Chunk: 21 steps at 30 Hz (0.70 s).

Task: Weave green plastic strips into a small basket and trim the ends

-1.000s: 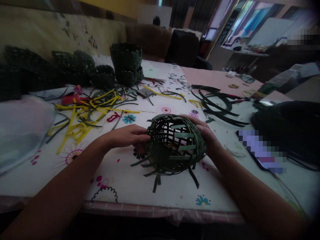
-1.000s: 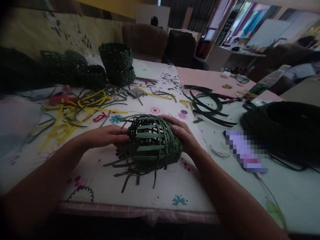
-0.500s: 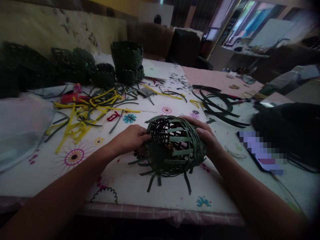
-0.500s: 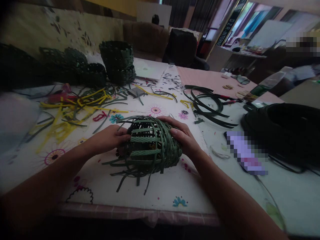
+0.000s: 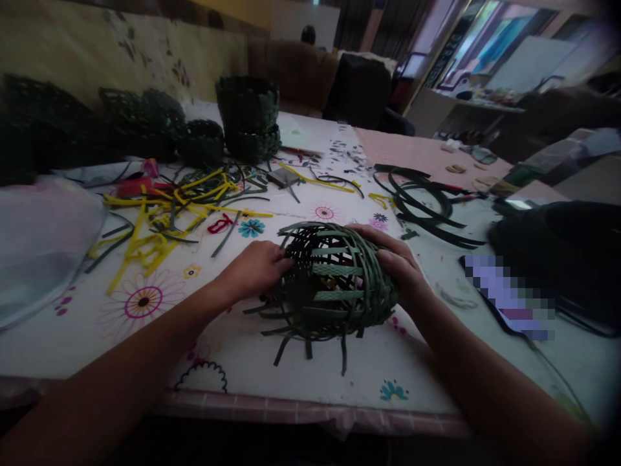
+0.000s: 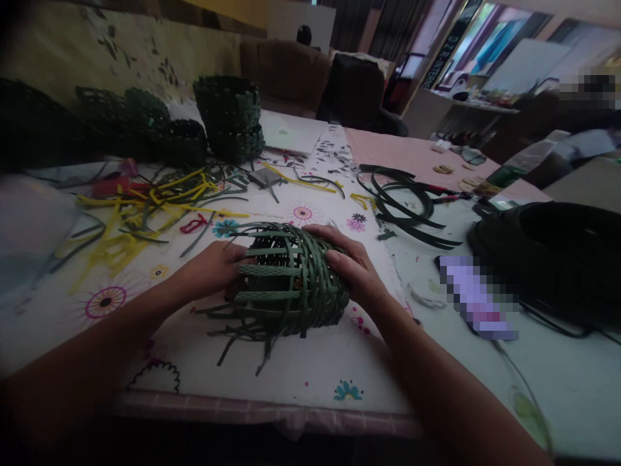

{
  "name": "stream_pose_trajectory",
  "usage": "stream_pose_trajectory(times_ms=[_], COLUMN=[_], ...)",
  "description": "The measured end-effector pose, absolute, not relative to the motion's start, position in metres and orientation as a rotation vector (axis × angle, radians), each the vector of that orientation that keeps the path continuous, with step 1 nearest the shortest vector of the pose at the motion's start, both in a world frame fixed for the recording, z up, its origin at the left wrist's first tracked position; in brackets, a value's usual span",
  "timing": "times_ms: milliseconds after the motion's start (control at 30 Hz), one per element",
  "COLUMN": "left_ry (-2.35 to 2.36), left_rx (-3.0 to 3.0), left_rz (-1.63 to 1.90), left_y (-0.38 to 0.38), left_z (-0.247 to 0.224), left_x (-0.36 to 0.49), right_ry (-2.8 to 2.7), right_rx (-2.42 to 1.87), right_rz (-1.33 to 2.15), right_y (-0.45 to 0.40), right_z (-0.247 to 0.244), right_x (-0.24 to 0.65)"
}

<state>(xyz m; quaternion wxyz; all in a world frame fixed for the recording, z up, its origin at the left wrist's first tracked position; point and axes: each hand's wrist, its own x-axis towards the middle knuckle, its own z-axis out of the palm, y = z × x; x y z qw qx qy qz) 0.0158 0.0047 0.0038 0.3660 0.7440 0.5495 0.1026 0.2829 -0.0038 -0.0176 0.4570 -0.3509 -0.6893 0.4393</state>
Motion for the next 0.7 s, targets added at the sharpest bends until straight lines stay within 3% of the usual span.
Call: stream_pose_trajectory(times_ms=[133,367,700], left_ry=[1.324,1.45,1.376], left_rx=[1.743,2.158,2.143], left_rz=[0.145,0.176,0.101], left_y=[0.01,0.013,0.022], left_z=[0.007,0.007,0.004], left_x=[0.009,0.007,0.001], right_ry=[-1.693,-1.7,-1.726], right_rx=[-0.874,-0.906,-0.896], right_rz=[1.106,1.08,1.056], right_y=[-0.004,-0.006,-0.005], right_z=[-0.017,-0.016,-0.017], right_x=[0.283,0.281,0.285])
